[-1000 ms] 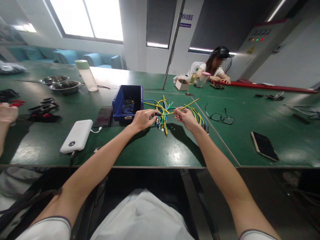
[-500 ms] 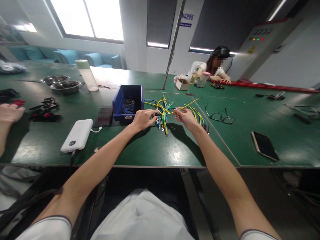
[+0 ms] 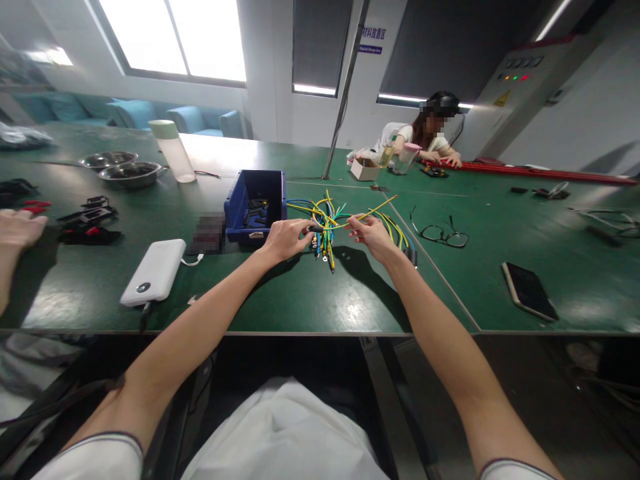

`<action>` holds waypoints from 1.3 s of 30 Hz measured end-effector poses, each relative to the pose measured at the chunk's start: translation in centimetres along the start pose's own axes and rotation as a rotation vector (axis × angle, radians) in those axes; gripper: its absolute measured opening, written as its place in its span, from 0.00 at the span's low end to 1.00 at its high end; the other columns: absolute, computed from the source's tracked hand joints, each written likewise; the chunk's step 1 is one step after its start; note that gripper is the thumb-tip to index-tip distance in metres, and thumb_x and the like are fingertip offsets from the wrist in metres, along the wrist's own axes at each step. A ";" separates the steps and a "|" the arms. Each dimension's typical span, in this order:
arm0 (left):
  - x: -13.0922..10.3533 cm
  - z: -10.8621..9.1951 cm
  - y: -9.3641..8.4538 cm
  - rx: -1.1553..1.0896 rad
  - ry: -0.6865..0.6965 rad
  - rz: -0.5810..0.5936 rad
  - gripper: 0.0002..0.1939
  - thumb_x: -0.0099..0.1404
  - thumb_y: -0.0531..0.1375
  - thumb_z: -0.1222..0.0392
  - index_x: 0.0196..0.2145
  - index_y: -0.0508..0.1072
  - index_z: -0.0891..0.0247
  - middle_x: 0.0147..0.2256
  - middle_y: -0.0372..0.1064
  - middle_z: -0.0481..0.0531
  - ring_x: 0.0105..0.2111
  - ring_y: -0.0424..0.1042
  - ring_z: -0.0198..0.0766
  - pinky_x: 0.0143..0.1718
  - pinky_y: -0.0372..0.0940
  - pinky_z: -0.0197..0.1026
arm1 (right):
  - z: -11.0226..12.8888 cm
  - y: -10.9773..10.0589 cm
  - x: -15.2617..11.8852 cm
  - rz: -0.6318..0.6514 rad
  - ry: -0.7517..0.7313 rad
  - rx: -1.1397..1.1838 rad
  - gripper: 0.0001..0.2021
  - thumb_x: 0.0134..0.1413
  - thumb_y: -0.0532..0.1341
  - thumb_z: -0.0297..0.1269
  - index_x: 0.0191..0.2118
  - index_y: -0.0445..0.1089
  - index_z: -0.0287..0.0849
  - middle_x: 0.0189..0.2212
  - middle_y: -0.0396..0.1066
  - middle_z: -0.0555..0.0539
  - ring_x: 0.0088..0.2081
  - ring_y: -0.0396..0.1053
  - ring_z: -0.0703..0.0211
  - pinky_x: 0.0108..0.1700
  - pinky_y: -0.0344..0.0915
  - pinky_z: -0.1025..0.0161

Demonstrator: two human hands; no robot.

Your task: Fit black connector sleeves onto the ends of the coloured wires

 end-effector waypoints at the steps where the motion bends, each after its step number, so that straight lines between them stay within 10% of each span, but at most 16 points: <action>1: 0.0 0.0 0.0 0.002 -0.003 0.000 0.14 0.65 0.57 0.54 0.47 0.75 0.55 0.39 0.76 0.50 0.35 0.74 0.39 0.32 0.60 0.38 | 0.0 0.0 0.0 0.000 0.002 -0.002 0.18 0.42 0.70 0.48 0.35 0.71 0.41 0.30 0.76 0.47 0.23 0.69 0.69 0.21 0.61 0.73; 39: 0.0 -0.2 -0.1 0.043 -0.039 0.052 0.16 0.66 0.55 0.54 0.50 0.74 0.57 0.37 0.77 0.50 0.36 0.75 0.40 0.32 0.58 0.38 | -0.2 -0.1 0.2 -0.036 0.004 -0.019 0.16 0.46 0.69 0.44 0.37 0.70 0.40 0.30 0.75 0.47 0.22 0.68 0.70 0.21 0.61 0.73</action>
Point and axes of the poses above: each hand's wrist, its own x-axis towards the middle knuckle, its own y-axis out of the palm, z = x × y, the point moved 6 cm from there along x, towards the middle knuckle
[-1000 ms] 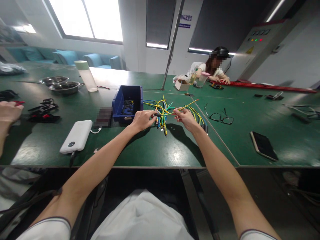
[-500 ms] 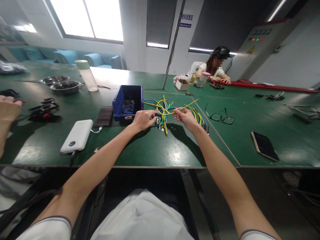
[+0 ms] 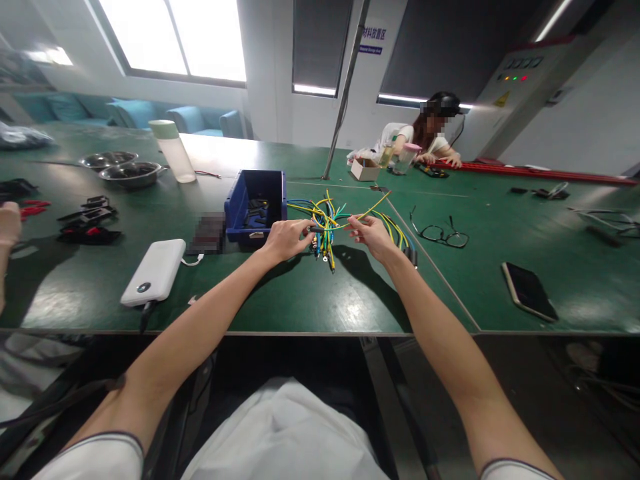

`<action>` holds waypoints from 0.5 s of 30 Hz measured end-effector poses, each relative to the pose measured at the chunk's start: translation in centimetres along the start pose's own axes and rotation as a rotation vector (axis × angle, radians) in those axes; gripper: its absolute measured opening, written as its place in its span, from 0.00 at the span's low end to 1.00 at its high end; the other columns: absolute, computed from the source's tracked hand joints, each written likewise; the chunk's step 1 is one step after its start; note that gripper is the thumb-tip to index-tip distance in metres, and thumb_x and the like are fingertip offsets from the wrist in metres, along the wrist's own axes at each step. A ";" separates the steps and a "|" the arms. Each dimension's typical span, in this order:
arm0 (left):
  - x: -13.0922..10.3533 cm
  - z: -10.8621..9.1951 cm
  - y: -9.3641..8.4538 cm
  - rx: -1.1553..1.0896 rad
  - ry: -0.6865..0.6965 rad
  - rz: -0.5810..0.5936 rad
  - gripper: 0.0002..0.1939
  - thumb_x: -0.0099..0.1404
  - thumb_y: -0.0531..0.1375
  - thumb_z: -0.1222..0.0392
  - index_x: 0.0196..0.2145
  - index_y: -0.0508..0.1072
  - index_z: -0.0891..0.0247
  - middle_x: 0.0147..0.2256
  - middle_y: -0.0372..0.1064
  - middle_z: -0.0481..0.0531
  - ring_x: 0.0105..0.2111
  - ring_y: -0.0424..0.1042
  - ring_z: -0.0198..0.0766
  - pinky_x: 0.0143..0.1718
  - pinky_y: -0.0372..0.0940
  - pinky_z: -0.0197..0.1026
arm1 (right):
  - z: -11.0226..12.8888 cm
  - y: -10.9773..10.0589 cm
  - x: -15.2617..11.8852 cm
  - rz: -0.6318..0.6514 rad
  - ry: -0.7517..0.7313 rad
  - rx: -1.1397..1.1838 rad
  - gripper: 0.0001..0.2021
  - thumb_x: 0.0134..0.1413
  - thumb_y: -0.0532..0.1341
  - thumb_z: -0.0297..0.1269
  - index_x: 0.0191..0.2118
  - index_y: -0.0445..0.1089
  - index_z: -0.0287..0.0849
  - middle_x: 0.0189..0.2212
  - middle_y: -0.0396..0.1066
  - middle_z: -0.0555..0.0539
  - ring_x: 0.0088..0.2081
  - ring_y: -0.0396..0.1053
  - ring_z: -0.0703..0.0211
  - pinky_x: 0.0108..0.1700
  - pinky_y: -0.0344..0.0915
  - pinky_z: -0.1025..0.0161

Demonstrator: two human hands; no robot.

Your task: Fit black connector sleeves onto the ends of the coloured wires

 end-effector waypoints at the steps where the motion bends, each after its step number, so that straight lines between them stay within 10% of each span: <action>1: 0.0 0.0 0.0 -0.001 -0.002 0.002 0.16 0.66 0.56 0.54 0.50 0.74 0.57 0.37 0.77 0.50 0.36 0.75 0.40 0.32 0.58 0.38 | 0.0 -0.1 0.0 -0.015 0.000 -0.004 0.16 0.46 0.69 0.44 0.37 0.70 0.40 0.29 0.75 0.47 0.22 0.68 0.69 0.21 0.61 0.73; 15: 0.2 0.9 -0.8 -0.156 -0.015 -0.150 0.12 0.65 0.56 0.55 0.43 0.74 0.59 0.30 0.75 0.47 0.27 0.71 0.34 0.31 0.59 0.36 | 0.7 -0.8 0.2 -0.131 -0.033 -0.066 0.10 0.56 0.63 0.40 0.40 0.69 0.40 0.29 0.71 0.50 0.19 0.64 0.72 0.18 0.56 0.74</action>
Point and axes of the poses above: each hand's wrist, its own x-axis towards the middle knuckle, its own y-axis out of the palm, z = x × y, the point moved 6 cm from there along x, towards the middle knuckle
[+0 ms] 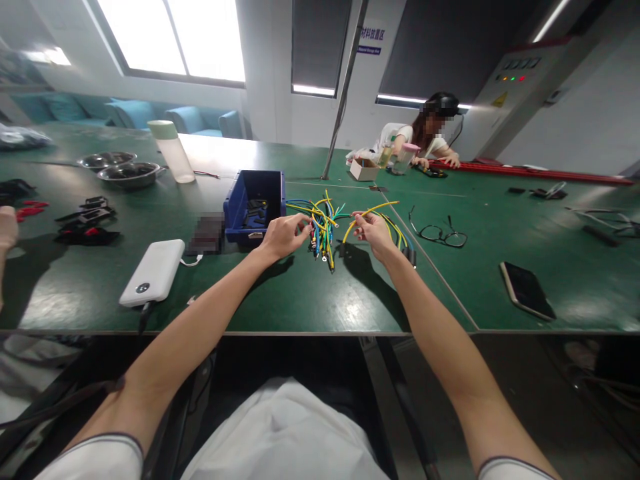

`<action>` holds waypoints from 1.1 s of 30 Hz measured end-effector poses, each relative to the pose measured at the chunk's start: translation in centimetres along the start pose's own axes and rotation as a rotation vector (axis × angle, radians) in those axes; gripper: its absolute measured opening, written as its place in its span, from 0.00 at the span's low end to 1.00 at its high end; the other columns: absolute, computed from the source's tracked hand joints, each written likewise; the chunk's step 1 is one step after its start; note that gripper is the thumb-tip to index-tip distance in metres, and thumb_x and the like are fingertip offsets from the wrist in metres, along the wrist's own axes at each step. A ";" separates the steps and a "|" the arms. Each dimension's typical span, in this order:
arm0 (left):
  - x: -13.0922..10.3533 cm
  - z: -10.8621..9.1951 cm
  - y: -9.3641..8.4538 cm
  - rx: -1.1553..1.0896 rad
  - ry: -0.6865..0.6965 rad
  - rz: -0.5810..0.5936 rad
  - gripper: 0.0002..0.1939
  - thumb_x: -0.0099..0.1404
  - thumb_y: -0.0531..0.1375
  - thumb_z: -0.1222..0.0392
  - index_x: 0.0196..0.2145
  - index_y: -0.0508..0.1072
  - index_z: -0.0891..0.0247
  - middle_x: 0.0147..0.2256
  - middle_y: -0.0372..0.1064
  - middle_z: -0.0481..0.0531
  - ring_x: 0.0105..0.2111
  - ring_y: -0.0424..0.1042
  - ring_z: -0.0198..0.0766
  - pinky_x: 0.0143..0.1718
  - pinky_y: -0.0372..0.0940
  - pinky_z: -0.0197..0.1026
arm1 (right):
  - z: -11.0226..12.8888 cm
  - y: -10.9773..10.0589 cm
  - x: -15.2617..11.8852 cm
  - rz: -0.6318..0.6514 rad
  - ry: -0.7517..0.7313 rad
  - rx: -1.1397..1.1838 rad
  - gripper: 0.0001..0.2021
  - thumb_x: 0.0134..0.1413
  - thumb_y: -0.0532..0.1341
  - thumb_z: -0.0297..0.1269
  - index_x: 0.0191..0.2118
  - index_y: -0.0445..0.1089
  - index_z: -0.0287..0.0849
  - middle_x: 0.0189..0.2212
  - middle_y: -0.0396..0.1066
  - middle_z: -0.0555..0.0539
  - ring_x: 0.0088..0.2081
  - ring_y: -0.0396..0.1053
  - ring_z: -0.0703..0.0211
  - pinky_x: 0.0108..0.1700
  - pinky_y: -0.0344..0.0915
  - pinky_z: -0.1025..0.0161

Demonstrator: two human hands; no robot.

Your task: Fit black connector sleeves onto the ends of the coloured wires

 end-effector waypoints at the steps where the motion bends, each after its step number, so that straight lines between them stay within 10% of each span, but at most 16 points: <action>1: 0.1 0.1 -0.2 -0.011 -0.004 -0.022 0.11 0.65 0.57 0.55 0.42 0.74 0.60 0.29 0.75 0.47 0.26 0.71 0.34 0.30 0.60 0.36 | 0.0 0.0 0.1 0.004 -0.010 0.004 0.11 0.55 0.63 0.41 0.39 0.69 0.40 0.28 0.71 0.51 0.18 0.63 0.73 0.17 0.56 0.74; 17: 0.5 3.6 -3.9 0.237 -0.265 -0.285 0.09 0.65 0.55 0.56 0.35 0.73 0.60 0.29 0.74 0.50 0.29 0.72 0.39 0.30 0.58 0.39 | 0.4 -0.9 0.3 -0.045 -0.096 -0.020 0.18 0.46 0.67 0.50 0.35 0.64 0.42 0.23 0.67 0.54 0.17 0.59 0.72 0.17 0.55 0.73; 33: 0.8 7.0 -4.0 0.402 -0.467 0.025 0.16 0.66 0.51 0.55 0.45 0.74 0.60 0.45 0.74 0.57 0.45 0.71 0.48 0.45 0.65 0.45 | 0.7 -1.4 0.4 -0.064 -0.115 -0.107 0.15 0.49 0.65 0.49 0.35 0.64 0.44 0.20 0.62 0.56 0.18 0.57 0.70 0.19 0.55 0.71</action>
Point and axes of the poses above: each hand's wrist, its own x-axis towards the middle knuckle, its own y-axis out of the palm, z = x × y, the point moved 6 cm from there along x, towards the middle knuckle
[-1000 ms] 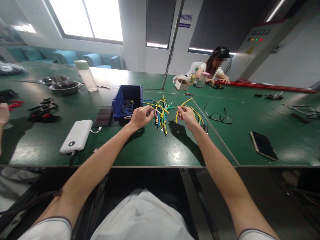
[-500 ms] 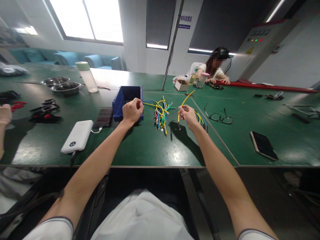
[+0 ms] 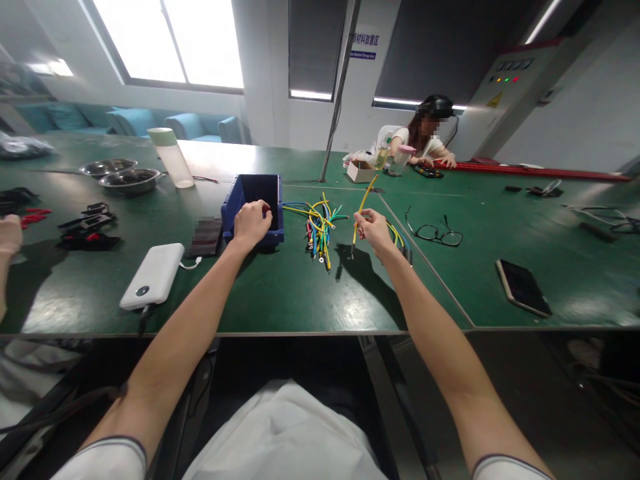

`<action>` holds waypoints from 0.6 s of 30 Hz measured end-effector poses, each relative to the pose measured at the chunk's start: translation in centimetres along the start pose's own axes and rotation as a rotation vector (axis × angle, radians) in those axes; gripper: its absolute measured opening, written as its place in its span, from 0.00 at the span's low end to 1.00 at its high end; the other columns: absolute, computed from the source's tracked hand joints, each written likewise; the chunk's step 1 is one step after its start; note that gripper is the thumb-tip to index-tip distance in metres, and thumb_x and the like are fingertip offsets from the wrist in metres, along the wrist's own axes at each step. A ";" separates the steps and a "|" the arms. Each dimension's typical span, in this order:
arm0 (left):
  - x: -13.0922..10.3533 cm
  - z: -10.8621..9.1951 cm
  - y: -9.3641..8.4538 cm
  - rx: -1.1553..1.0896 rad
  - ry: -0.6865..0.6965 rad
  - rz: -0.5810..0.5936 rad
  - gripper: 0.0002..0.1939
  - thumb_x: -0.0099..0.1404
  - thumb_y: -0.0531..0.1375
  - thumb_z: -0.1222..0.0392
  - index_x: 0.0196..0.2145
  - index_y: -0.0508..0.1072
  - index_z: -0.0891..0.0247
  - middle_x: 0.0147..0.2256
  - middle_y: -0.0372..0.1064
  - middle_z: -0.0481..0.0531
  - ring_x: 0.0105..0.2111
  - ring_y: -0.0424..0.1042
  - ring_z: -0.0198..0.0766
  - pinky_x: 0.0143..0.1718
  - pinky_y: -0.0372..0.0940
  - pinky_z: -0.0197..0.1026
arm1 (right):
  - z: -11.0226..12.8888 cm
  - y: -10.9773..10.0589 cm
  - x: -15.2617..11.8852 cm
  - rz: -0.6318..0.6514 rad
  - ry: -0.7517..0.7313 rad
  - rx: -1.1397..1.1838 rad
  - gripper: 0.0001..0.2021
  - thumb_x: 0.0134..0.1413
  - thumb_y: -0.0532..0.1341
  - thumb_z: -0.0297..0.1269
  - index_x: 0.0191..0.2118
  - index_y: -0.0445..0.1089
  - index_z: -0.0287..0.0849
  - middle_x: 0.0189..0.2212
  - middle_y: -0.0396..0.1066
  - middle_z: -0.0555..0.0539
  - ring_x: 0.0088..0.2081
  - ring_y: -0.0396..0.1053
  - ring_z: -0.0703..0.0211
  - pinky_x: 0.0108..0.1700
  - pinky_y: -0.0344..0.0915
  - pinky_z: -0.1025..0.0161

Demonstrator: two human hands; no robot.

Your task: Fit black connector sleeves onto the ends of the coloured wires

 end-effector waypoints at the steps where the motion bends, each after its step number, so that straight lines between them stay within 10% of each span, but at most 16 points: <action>1: 0.2 0.1 0.4 0.011 0.014 0.024 0.16 0.66 0.51 0.55 0.45 0.74 0.61 0.45 0.74 0.58 0.46 0.70 0.48 0.46 0.65 0.45 | 0.0 0.0 0.1 0.000 -0.009 -0.004 0.15 0.49 0.64 0.48 0.35 0.64 0.44 0.20 0.62 0.56 0.17 0.56 0.70 0.19 0.55 0.71; 8: 1.2 1.4 2.6 0.010 0.024 0.209 0.20 0.66 0.50 0.55 0.50 0.74 0.59 0.49 0.73 0.56 0.48 0.71 0.49 0.47 0.66 0.45 | 0.1 -1.0 0.8 -0.048 -0.112 -0.285 0.11 0.54 0.59 0.45 0.36 0.68 0.42 0.22 0.68 0.52 0.18 0.61 0.66 0.23 0.59 0.67; 18: 2.4 3.1 5.6 0.074 -0.024 0.483 0.28 0.65 0.47 0.41 0.53 0.73 0.55 0.55 0.68 0.58 0.51 0.70 0.54 0.49 0.65 0.48 | 1.0 -3.5 0.6 -0.119 -0.017 -0.992 0.15 0.59 0.57 0.45 0.47 0.73 0.44 0.42 0.75 0.39 0.46 0.72 0.46 0.47 0.64 0.55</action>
Point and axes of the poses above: each hand's wrist, its own x-axis towards the middle knuckle, its own y-axis out of the palm, z = x × y, the point moved 6 cm from there along x, towards the middle knuckle
